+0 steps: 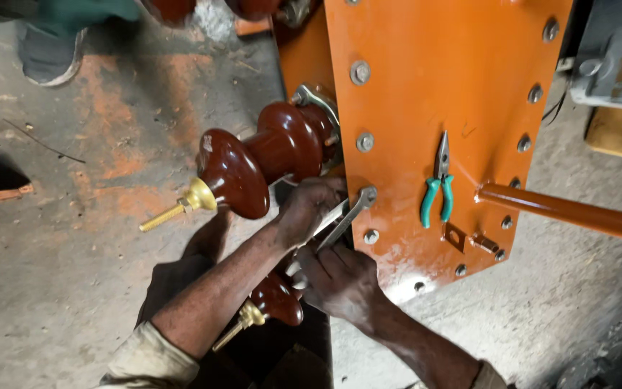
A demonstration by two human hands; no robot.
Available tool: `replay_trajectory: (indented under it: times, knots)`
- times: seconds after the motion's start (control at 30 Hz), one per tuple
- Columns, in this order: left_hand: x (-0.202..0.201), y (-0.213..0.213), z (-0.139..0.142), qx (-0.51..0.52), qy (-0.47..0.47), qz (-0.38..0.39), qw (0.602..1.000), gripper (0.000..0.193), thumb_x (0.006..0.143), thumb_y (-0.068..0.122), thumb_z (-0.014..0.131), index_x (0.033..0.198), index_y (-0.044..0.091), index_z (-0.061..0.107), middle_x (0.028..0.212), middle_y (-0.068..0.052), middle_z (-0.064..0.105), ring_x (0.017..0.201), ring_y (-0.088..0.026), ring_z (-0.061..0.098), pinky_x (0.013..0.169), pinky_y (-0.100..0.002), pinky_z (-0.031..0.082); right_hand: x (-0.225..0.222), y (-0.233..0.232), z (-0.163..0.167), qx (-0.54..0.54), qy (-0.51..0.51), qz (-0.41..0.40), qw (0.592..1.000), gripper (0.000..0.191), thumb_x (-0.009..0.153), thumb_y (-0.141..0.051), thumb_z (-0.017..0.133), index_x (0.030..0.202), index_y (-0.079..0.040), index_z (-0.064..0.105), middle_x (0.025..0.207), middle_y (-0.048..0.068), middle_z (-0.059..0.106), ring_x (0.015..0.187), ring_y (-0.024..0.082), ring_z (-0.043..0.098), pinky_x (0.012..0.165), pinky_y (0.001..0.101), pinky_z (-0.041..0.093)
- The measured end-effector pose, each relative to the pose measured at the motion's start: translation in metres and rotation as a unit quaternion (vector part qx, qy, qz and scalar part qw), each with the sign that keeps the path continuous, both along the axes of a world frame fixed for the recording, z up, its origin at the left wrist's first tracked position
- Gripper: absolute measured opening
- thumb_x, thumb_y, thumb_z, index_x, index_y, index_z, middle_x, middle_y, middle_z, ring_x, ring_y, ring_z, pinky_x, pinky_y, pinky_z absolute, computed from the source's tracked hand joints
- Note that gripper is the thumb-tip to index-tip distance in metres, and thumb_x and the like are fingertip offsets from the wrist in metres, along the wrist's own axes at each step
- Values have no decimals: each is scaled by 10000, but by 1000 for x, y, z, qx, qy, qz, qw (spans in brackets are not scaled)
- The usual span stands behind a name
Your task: The person uses open-end wrenches to tighten bolts on an orange painted steel assembly fitted with brown porcelain insulators, working bolt by bolt around the plate while steadying the hardware with the other hand. They reposition around the frame and continue tightening different bolts across the workpiece.
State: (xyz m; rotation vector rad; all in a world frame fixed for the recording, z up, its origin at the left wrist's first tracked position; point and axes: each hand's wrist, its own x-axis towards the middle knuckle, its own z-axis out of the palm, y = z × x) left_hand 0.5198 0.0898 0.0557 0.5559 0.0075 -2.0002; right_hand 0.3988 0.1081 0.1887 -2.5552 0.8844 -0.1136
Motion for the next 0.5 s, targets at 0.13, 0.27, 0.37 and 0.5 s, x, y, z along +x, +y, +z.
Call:
replay_trajectory:
  times: [0.13,0.27,0.37,0.5]
  knots:
    - [-2,1,-1,11,-31,-8,999,456,784,79,663,1222,-40,703,1170,-122,737,1037,-182,683,965,-334,531,67,-111,2,-77,32,-40,996,362,683,-222,845,965,-126,639,848,112,523,758,294,585,561,460,463]
    - [-15,-12,16,32,-154,-38,987,514,748,166,825,1201,-35,688,1109,-139,748,990,-209,716,922,-385,594,49,-231,0,-53,-99,-12,994,173,999,-11,725,1149,-69,664,1003,112,669,868,304,675,784,425,574]
    - [-26,-23,30,32,-269,2,963,571,731,268,907,1164,-34,691,1082,-136,746,1011,-201,722,926,-383,613,-28,-234,3,-83,-52,-65,993,56,1081,-23,720,1106,-30,670,1018,151,715,922,327,713,800,408,584]
    - [-32,-25,38,34,-322,-22,946,534,757,273,896,1158,-11,688,1049,-102,765,986,-173,733,891,-343,621,-109,-167,17,-153,91,-113,978,146,1070,-111,715,1204,-52,712,881,141,663,806,335,670,710,434,531]
